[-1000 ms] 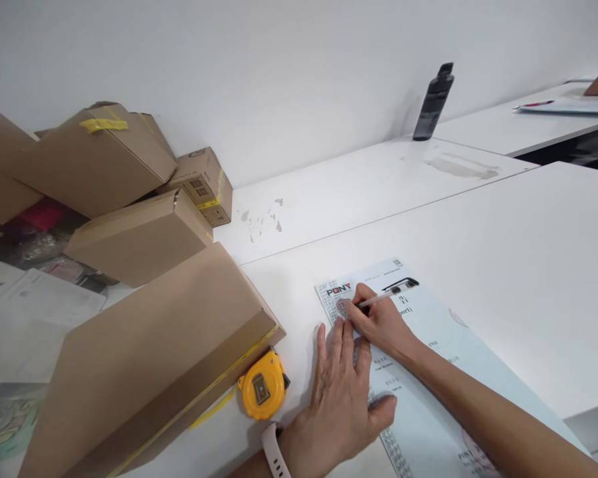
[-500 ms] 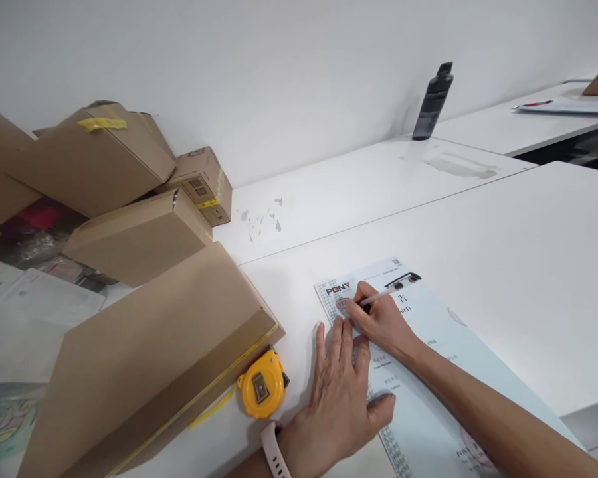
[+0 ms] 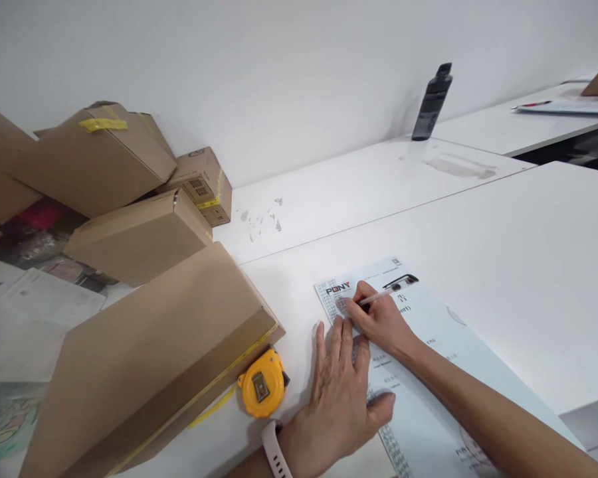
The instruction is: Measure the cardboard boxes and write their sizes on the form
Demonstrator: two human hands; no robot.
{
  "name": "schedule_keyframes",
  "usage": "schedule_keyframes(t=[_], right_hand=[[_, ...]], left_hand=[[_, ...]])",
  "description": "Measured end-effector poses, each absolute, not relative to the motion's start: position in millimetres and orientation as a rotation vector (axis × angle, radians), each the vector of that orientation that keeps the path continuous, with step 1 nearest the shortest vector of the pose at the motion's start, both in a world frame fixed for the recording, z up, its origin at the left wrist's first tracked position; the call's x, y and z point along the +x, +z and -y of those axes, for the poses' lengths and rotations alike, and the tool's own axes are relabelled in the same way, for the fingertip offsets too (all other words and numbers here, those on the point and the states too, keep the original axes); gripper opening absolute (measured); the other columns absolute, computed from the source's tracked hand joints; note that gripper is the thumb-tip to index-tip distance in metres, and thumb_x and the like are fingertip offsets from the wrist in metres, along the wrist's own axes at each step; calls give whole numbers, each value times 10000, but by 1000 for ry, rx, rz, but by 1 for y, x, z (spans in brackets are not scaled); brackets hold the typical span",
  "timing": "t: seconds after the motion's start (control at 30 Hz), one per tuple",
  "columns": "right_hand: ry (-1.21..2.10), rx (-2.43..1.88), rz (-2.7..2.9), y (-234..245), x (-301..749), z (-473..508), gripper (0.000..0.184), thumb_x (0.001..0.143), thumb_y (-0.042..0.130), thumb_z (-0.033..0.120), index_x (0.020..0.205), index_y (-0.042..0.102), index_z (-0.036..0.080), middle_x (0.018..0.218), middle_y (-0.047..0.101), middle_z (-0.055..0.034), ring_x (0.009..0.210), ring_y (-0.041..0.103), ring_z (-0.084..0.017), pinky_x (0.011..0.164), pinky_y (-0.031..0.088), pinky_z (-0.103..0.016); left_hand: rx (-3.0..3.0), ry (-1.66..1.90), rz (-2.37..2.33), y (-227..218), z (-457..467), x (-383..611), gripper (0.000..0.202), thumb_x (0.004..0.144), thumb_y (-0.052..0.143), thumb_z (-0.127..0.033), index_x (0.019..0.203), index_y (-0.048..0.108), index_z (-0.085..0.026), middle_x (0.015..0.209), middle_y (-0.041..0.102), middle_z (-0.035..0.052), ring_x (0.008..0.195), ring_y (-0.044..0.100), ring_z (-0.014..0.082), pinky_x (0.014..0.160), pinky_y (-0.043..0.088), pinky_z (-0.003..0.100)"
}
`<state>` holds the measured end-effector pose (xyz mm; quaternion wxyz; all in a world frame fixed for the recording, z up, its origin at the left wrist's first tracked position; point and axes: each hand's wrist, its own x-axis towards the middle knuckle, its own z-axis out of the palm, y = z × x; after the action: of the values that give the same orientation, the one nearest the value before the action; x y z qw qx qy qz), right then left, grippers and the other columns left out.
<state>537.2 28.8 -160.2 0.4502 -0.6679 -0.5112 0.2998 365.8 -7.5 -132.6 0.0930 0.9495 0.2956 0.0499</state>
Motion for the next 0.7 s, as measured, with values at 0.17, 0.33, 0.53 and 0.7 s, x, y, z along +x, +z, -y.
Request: schedule_keyframes(t=[0.17,0.33,0.53,0.7], right_hand=[[723,-1655,1288,-160,538,-30,359,906,630,459,686,436,253,551,402,67,516,343,-119,484,295,-283],[727,-1656,1295,-161,539,-30,364,898,637,465,682,433,255,545,415,65,516,356,-124,488,298,-287],[751,-1676,1272,-161,539,-30,357,889,643,455,680,437,253,541,404,72,511,358,-123,487,301,-286],[737,-1674,1254,-158,538,-30,341,880,638,439,675,440,252,539,399,72,505,352,-117,484,300,-286]], left_hand=[[2820,154,-886,-133,6,366,766,1044,283,-584,1526,334,8,1608,316,340,1555,137,396,1236,247,638],[2814,146,-887,-131,6,366,755,1049,269,-577,1516,358,10,1605,323,342,1554,129,391,1234,249,644],[2800,168,-876,-132,8,365,741,1051,277,-564,1512,365,10,1605,308,351,1550,111,397,1231,241,648],[2803,177,-878,-132,6,365,743,1051,270,-567,1512,368,8,1603,318,347,1549,119,392,1233,244,642]])
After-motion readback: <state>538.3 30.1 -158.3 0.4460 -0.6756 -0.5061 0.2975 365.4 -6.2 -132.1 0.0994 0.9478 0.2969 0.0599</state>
